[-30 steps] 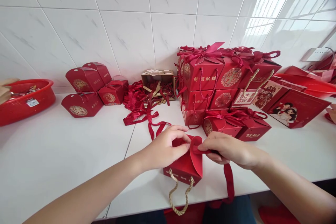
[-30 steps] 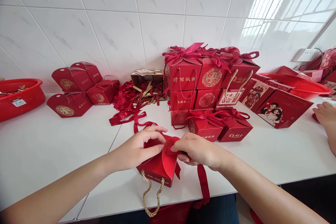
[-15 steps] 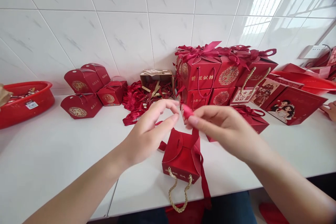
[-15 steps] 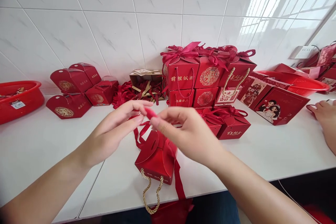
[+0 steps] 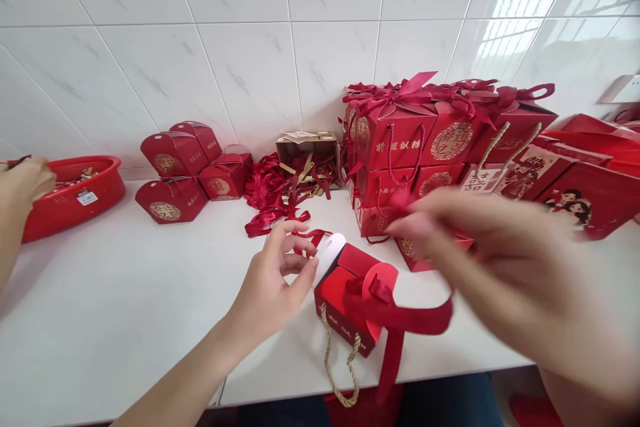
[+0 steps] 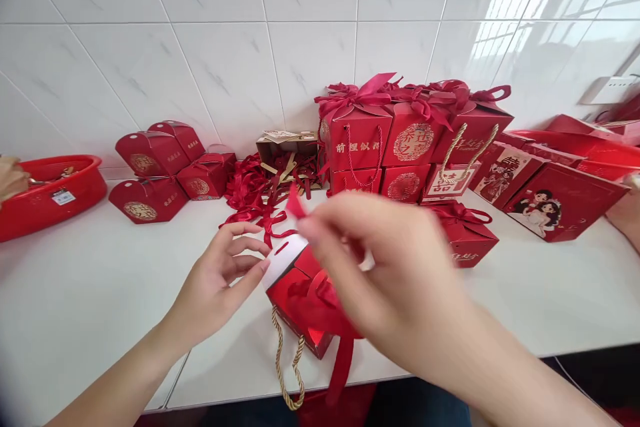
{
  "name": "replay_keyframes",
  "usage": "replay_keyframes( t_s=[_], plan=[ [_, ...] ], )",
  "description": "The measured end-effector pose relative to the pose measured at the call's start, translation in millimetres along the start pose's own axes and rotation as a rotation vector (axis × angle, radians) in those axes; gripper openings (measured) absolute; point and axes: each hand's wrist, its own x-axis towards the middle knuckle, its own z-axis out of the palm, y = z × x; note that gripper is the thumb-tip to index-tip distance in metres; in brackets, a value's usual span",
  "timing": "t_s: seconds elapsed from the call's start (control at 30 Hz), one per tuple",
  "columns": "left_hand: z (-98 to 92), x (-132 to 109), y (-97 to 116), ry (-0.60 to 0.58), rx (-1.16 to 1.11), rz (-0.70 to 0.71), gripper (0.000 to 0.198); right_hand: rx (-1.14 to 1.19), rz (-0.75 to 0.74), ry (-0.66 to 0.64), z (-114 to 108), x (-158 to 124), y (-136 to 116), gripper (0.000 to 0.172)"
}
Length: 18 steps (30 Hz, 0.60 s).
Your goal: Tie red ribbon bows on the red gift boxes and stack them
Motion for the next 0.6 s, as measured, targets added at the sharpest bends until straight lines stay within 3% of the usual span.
replay_keyframes(
  t_s=[0.17,0.23,0.6],
  plan=[
    [-2.0,7,-3,0.01,-0.138,-0.123,0.027,-0.205,0.057,-0.246,49,12,11,0.024],
    [-1.3,6,-3,0.007,-0.14,-0.125,0.026,-0.233,0.083,-0.288,60,15,16,0.025],
    [5.1,-14,6,-0.051,-0.206,-0.101,0.028,-0.165,0.117,-0.388,49,27,17,0.026]
  ],
)
